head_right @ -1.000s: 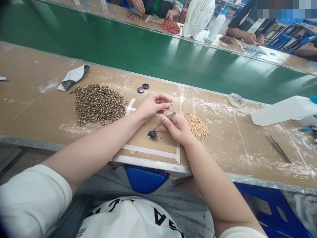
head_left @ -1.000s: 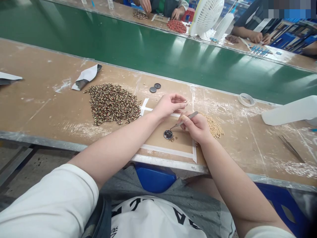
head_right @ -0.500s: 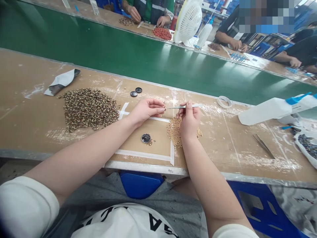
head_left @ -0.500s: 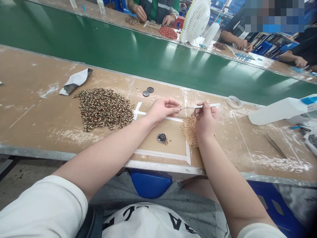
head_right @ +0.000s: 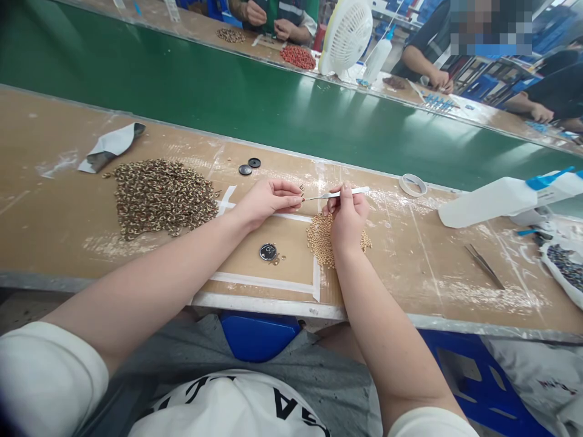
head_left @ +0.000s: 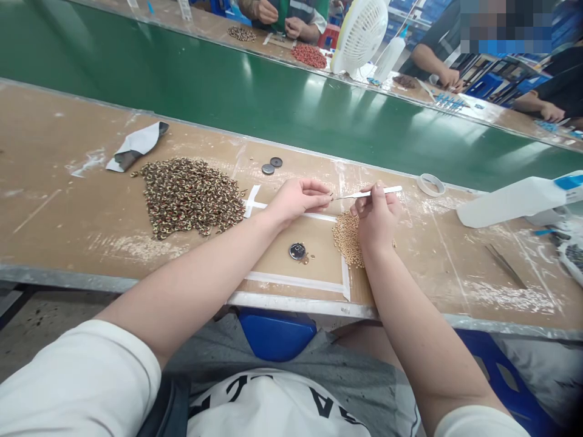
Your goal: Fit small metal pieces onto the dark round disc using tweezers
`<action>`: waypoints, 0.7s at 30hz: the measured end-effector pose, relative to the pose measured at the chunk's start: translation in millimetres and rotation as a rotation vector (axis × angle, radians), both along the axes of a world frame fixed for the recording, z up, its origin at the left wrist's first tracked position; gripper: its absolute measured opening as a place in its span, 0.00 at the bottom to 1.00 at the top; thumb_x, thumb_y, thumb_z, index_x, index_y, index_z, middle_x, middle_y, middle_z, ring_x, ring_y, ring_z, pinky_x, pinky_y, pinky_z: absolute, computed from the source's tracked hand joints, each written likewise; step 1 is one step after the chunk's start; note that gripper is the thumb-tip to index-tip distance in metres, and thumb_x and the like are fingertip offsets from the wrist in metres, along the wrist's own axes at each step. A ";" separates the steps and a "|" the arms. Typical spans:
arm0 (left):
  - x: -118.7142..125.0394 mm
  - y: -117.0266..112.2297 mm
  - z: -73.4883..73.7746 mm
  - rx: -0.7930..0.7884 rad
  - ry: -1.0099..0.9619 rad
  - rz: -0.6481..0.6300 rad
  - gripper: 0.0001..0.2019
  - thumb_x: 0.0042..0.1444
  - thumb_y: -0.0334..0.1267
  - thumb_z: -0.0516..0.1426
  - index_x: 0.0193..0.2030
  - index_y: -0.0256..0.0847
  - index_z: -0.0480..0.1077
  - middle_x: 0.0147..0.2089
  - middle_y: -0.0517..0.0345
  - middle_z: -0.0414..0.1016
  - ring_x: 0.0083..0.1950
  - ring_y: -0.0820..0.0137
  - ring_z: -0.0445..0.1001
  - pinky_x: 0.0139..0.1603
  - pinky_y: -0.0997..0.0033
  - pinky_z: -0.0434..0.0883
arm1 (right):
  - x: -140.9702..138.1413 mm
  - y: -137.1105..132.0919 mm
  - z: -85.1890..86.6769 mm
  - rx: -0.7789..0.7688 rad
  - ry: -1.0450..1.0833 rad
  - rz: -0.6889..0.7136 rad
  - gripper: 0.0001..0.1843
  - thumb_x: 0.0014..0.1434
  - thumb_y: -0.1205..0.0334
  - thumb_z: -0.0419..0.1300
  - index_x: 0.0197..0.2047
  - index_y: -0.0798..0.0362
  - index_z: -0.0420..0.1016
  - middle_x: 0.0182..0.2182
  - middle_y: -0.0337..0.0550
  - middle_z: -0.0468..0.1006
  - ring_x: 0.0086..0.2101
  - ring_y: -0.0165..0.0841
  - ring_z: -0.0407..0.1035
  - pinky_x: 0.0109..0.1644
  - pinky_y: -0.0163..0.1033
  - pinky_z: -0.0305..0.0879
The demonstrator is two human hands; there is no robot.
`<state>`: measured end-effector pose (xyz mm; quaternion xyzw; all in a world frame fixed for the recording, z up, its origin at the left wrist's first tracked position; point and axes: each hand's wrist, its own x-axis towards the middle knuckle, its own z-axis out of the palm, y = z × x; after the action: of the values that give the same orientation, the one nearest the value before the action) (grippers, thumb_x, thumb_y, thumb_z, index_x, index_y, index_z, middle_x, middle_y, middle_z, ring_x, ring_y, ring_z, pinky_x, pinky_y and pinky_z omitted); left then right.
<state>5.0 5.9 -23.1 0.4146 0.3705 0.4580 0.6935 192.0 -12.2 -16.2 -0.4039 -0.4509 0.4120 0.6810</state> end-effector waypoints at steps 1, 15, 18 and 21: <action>0.0 0.2 -0.2 0.001 0.000 -0.002 0.14 0.49 0.28 0.73 0.42 0.32 0.78 0.38 0.50 0.83 0.37 0.71 0.82 0.51 0.63 0.80 | 0.0 0.2 -0.4 -0.001 -0.004 -0.001 0.24 0.60 0.38 0.67 0.29 0.51 0.75 0.17 0.32 0.64 0.19 0.26 0.57 0.23 0.33 0.59; -0.7 -0.2 0.4 -0.003 0.024 -0.003 0.14 0.48 0.28 0.73 0.41 0.32 0.79 0.37 0.51 0.83 0.37 0.72 0.82 0.51 0.63 0.81 | 0.7 0.1 -1.9 0.007 -0.056 0.020 0.22 0.64 0.41 0.64 0.30 0.51 0.73 0.17 0.31 0.63 0.18 0.25 0.58 0.23 0.32 0.60; -0.8 -1.4 2.3 -0.001 0.029 0.005 0.13 0.48 0.27 0.72 0.41 0.32 0.79 0.37 0.51 0.83 0.37 0.72 0.82 0.50 0.64 0.81 | 0.9 -0.7 -2.2 0.017 -0.072 0.015 0.22 0.65 0.41 0.63 0.30 0.51 0.73 0.17 0.31 0.63 0.18 0.26 0.59 0.23 0.33 0.60; 0.1 -3.0 4.2 0.001 0.032 0.021 0.13 0.48 0.27 0.72 0.40 0.32 0.79 0.36 0.51 0.83 0.36 0.72 0.82 0.50 0.64 0.81 | 1.2 -1.4 -3.8 0.041 -0.080 0.006 0.21 0.66 0.44 0.63 0.31 0.51 0.74 0.18 0.32 0.64 0.18 0.26 0.59 0.23 0.33 0.60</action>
<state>5.0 2.9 -18.9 0.4181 0.3856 0.4589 0.6826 193.2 -13.5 -20.0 -0.4046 -0.4874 0.3883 0.6693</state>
